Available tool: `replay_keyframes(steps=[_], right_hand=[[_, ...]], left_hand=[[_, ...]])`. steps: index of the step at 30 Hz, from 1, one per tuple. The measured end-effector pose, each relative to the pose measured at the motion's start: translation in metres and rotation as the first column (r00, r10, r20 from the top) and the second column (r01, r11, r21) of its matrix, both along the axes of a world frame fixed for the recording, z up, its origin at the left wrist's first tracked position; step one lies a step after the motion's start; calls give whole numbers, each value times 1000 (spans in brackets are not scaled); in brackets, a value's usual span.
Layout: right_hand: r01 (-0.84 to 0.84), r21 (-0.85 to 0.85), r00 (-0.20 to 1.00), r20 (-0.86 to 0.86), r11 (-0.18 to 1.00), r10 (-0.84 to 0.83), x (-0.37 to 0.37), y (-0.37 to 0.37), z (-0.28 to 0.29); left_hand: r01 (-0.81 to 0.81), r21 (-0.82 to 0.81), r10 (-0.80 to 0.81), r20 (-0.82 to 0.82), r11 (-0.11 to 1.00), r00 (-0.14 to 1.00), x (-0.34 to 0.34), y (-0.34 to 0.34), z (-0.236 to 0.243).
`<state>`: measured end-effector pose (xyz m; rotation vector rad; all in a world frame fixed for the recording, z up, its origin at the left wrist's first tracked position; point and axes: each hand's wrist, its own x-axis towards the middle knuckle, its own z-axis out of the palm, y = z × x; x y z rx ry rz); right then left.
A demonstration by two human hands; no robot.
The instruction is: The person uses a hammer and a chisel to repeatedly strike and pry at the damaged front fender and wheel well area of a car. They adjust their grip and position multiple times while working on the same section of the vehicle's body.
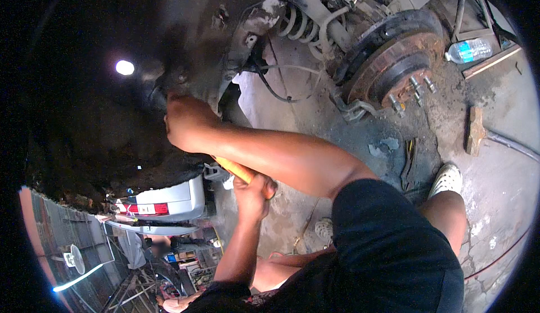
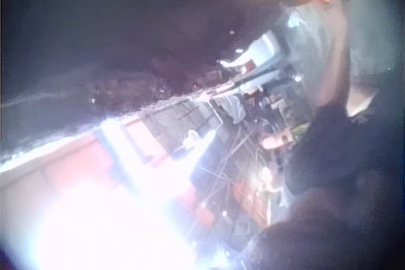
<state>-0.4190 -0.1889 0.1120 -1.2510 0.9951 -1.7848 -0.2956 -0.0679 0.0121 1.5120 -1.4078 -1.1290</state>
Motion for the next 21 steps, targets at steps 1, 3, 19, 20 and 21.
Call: replay_keyframes(steps=[1, 3, 19, 20, 21], right_hand=[[57, 24, 997, 58, 998, -58, -19, 2, -5], [286, 145, 919, 240, 947, -314, -45, 23, -23], [23, -69, 988, 153, 997, -12, -9, 26, 4], [113, -26, 970, 221, 993, -104, -18, 35, 0], [231, -28, 924, 320, 973, -210, -34, 47, -6]], left_hand=[[157, -28, -158, -37, 987, 987, 14, -2, 8], [215, 99, -234, 276, 972, 932, 16, -5, 36], [48, -76, -30, 224, 996, 974, 36, 5, 26], [98, -40, -83, 282, 994, 956, 44, 1, 39], [150, -1, -140, 338, 989, 931, 44, 0, 48]])
